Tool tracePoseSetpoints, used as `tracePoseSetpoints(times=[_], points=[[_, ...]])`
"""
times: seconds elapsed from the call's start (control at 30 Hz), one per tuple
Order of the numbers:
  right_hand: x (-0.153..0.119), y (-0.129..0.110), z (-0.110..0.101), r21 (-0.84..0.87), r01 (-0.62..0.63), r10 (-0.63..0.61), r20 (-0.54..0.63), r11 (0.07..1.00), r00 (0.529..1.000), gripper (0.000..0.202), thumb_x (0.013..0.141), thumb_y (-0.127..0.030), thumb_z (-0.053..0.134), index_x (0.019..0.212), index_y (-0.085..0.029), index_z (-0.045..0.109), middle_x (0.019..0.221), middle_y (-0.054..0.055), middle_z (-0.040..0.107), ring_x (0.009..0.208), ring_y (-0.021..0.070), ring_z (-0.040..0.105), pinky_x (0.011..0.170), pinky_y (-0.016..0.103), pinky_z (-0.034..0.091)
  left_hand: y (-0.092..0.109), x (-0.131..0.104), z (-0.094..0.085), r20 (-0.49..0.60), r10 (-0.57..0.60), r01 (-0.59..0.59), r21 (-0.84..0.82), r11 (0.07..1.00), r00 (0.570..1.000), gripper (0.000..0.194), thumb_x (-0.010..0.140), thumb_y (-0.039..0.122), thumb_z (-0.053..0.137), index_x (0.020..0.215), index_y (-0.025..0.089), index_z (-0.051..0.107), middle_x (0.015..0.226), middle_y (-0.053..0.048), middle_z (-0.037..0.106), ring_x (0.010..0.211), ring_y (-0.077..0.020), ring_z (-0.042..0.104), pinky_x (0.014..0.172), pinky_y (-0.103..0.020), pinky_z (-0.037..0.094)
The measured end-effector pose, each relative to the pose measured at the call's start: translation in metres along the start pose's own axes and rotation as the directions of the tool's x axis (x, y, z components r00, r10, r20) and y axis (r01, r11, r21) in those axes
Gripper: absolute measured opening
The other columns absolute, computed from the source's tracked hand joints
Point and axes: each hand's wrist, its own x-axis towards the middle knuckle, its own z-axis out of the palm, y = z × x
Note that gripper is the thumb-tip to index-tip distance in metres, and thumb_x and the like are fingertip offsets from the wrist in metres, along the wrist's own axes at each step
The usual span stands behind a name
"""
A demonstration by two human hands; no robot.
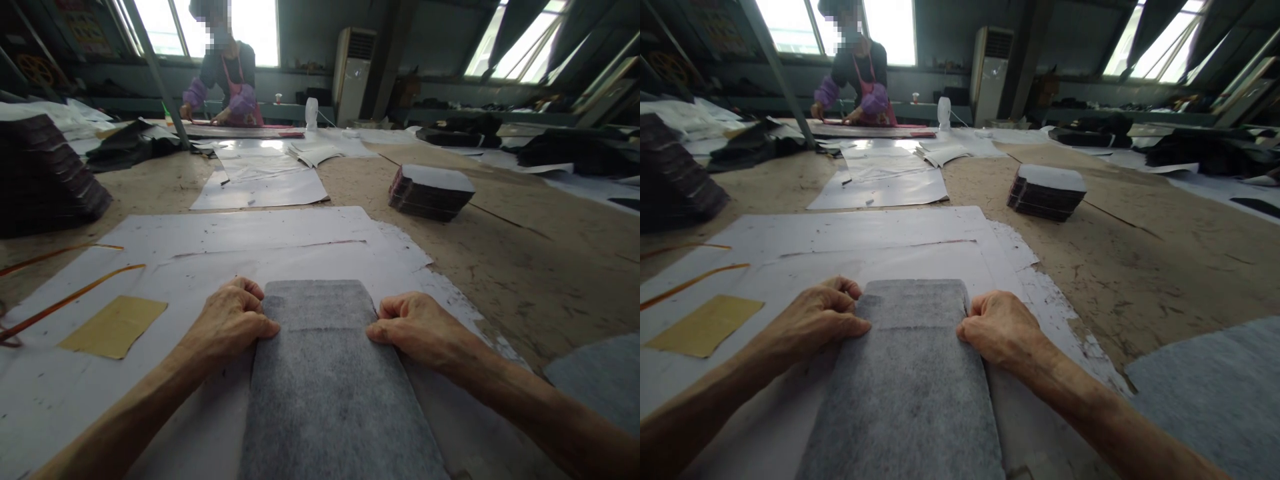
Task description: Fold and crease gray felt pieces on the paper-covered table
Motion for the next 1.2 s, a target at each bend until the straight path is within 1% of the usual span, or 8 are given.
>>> tracePoseSetpoints(times=[0.23, 0.33, 0.4, 0.5, 0.6, 0.87, 1.07, 1.2], points=[[-0.004, 0.001, -0.006, -0.330, 0.090, -0.118, -0.068, 0.940, 0.991, 0.017, 0.061, -0.033, 0.061, 0.055, -0.020, 0.051, 0.059, 0.001, 0.055, 0.057, 0.0159, 0.048, 0.051, 0.028, 0.031, 0.004, -0.007, -0.001, -0.121, -0.020, 0.051, 0.262, 0.964, 0.992, 0.026, 0.054, 0.042, 0.060, 0.054, 0.019, 0.048, 0.092, -0.006, 0.052, 0.081, -0.0243, 0.050, 0.072, -0.038, 0.040], [-0.001, 0.002, -0.013, -0.290, 0.183, -0.229, -0.135, 0.939, 0.964, 0.020, 0.060, -0.033, 0.067, 0.073, -0.020, 0.057, 0.074, 0.002, 0.060, 0.067, 0.0172, 0.052, 0.059, 0.028, 0.036, 0.001, -0.008, 0.001, -0.192, 0.154, -0.086, 0.321, 0.943, 0.969, 0.034, 0.056, 0.041, 0.059, 0.082, 0.019, 0.052, 0.099, -0.008, 0.050, 0.092, -0.0274, 0.048, 0.080, -0.041, 0.039], [0.005, 0.002, -0.017, -0.252, 0.272, -0.321, -0.182, 0.929, 0.929, 0.026, 0.061, -0.031, 0.068, 0.082, -0.019, 0.060, 0.082, 0.003, 0.060, 0.071, 0.0162, 0.052, 0.063, 0.028, 0.038, -0.003, -0.006, 0.003, -0.168, 0.277, -0.214, 0.319, 0.923, 0.946, 0.039, 0.060, 0.036, 0.056, 0.095, 0.020, 0.051, 0.104, -0.007, 0.051, 0.098, -0.0267, 0.047, 0.085, -0.041, 0.037], [0.019, 0.000, -0.018, -0.175, 0.400, -0.418, -0.082, 0.900, 0.905, 0.032, 0.062, -0.025, 0.069, 0.092, -0.019, 0.061, 0.085, 0.002, 0.059, 0.068, 0.0133, 0.051, 0.062, 0.025, 0.039, -0.006, -0.002, 0.003, -0.073, 0.330, -0.300, 0.265, 0.916, 0.941, 0.045, 0.062, 0.035, 0.054, 0.105, 0.021, 0.050, 0.102, -0.006, 0.055, 0.096, -0.0249, 0.050, 0.085, -0.041, 0.037], [0.035, -0.001, -0.018, -0.116, 0.467, -0.464, 0.055, 0.877, 0.884, 0.036, 0.058, -0.020, 0.070, 0.093, -0.017, 0.061, 0.084, 0.002, 0.059, 0.071, 0.0133, 0.052, 0.063, 0.024, 0.040, -0.008, 0.002, 0.002, -0.036, 0.328, -0.310, 0.245, 0.919, 0.944, 0.048, 0.062, 0.037, 0.054, 0.107, 0.021, 0.050, 0.100, -0.006, 0.057, 0.093, -0.0249, 0.051, 0.084, -0.040, 0.037], [0.056, -0.005, -0.023, -0.125, 0.490, -0.464, 0.189, 0.863, 0.866, 0.037, 0.050, -0.023, 0.074, 0.083, -0.018, 0.060, 0.084, 0.001, 0.055, 0.074, 0.0144, 0.050, 0.060, 0.023, 0.039, -0.015, 0.006, 0.001, -0.018, 0.379, -0.361, 0.263, 0.895, 0.925, 0.041, 0.066, 0.041, 0.054, 0.104, 0.027, 0.054, 0.111, -0.004, 0.053, 0.102, -0.0261, 0.046, 0.088, -0.040, 0.033], [0.043, -0.015, -0.020, -0.181, 0.463, -0.441, 0.150, 0.868, 0.885, 0.022, 0.051, -0.013, 0.070, 0.067, -0.016, 0.056, 0.074, -0.001, 0.054, 0.068, 0.0122, 0.047, 0.055, 0.022, 0.035, -0.012, 0.007, 0.000, 0.002, 0.379, -0.369, 0.240, 0.898, 0.925, 0.043, 0.065, 0.041, 0.054, 0.106, 0.026, 0.055, 0.109, -0.005, 0.054, 0.102, -0.0268, 0.045, 0.089, -0.042, 0.033], [0.030, -0.009, -0.014, -0.003, 0.439, -0.436, 0.115, 0.898, 0.893, 0.034, 0.057, -0.010, 0.063, 0.090, -0.016, 0.061, 0.066, -0.004, 0.053, 0.060, 0.0106, 0.047, 0.053, 0.021, 0.035, -0.013, 0.006, 0.001, -0.011, 0.372, -0.360, 0.222, 0.906, 0.928, 0.049, 0.065, 0.040, 0.055, 0.111, 0.026, 0.053, 0.114, -0.005, 0.052, 0.105, -0.0274, 0.044, 0.091, -0.044, 0.031]])
